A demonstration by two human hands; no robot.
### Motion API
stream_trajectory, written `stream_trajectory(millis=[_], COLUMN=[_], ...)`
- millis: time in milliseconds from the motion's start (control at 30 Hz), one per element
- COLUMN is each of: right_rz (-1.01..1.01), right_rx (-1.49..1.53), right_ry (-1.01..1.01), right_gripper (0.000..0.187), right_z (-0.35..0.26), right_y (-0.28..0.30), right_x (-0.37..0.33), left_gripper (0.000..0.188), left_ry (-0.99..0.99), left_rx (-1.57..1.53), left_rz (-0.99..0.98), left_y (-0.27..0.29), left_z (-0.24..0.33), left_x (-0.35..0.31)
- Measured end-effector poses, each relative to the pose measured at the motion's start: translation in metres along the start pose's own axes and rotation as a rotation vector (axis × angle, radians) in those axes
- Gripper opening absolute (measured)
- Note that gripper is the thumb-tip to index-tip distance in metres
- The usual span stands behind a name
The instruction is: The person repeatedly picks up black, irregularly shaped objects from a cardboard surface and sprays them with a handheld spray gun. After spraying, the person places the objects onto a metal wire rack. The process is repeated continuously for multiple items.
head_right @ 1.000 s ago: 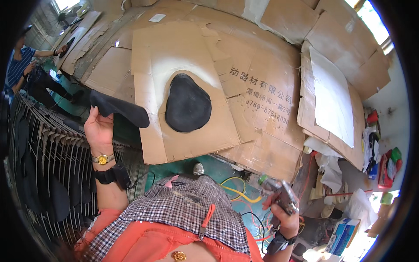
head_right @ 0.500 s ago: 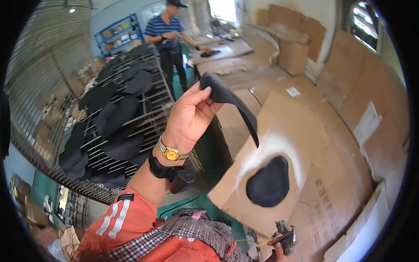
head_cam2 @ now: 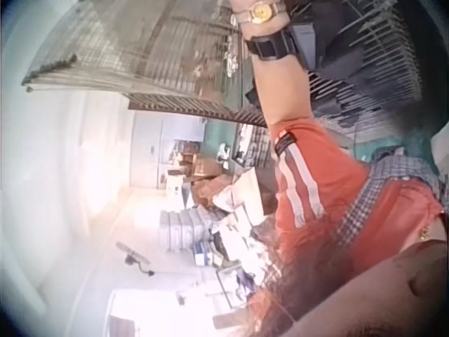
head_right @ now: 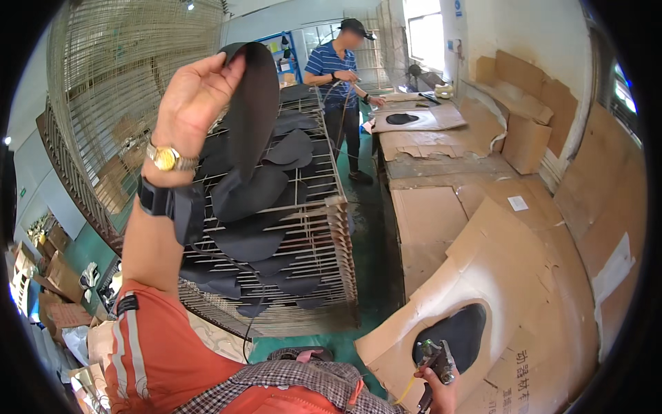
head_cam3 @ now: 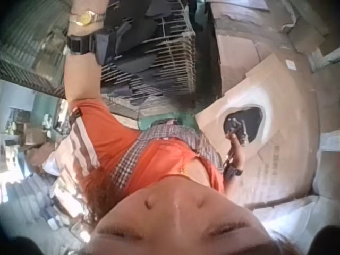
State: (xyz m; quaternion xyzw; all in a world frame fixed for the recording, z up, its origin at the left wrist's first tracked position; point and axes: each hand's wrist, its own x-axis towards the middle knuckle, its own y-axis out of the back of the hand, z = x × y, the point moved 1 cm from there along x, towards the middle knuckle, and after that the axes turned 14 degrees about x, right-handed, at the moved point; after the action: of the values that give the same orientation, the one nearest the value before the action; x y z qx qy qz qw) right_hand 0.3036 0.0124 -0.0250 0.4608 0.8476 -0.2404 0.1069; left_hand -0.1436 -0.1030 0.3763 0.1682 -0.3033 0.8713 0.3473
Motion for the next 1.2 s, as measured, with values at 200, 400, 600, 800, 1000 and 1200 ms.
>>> stream_trajectory(millis=[200, 400, 600, 800, 1000, 1200], right_rz=[-0.186, -0.146, -0.122, -0.192, -0.237, -0.357], right_rx=[0.127, 0.009, -0.036, -0.154, -0.108, 0.022], right_ry=[0.136, 0.052, -0.039, -0.071, -0.059, -0.085], right_gripper=[0.04, 0.044, 0.03, 0.026, 0.028, 0.031], right_z=[-0.003, 0.005, 0.003, 0.002, 0.026, 0.033], right_y=[-0.061, -0.095, -0.139, -0.148, -0.122, -0.121], right_x=[0.043, 0.087, 0.115, 0.135, 0.155, 0.149], left_gripper=[0.027, 0.026, 0.045, 0.06, 0.057, 0.08], left_ry=[0.062, 0.045, 0.365, 0.283, -0.774, -0.421], left_rx=[0.177, 0.23, 0.327, 0.61, 1.385, 2.248], left_rz=[0.24, 0.303, 0.571, 0.758, 0.778, 1.596], left_y=[0.104, 0.231, 0.399, 0.369, 0.241, 0.317], left_z=[-0.001, -0.032, -0.056, -0.009, 0.119, 0.218], left_x=[0.09, 0.198, 0.213, 0.162, 0.051, -0.028])
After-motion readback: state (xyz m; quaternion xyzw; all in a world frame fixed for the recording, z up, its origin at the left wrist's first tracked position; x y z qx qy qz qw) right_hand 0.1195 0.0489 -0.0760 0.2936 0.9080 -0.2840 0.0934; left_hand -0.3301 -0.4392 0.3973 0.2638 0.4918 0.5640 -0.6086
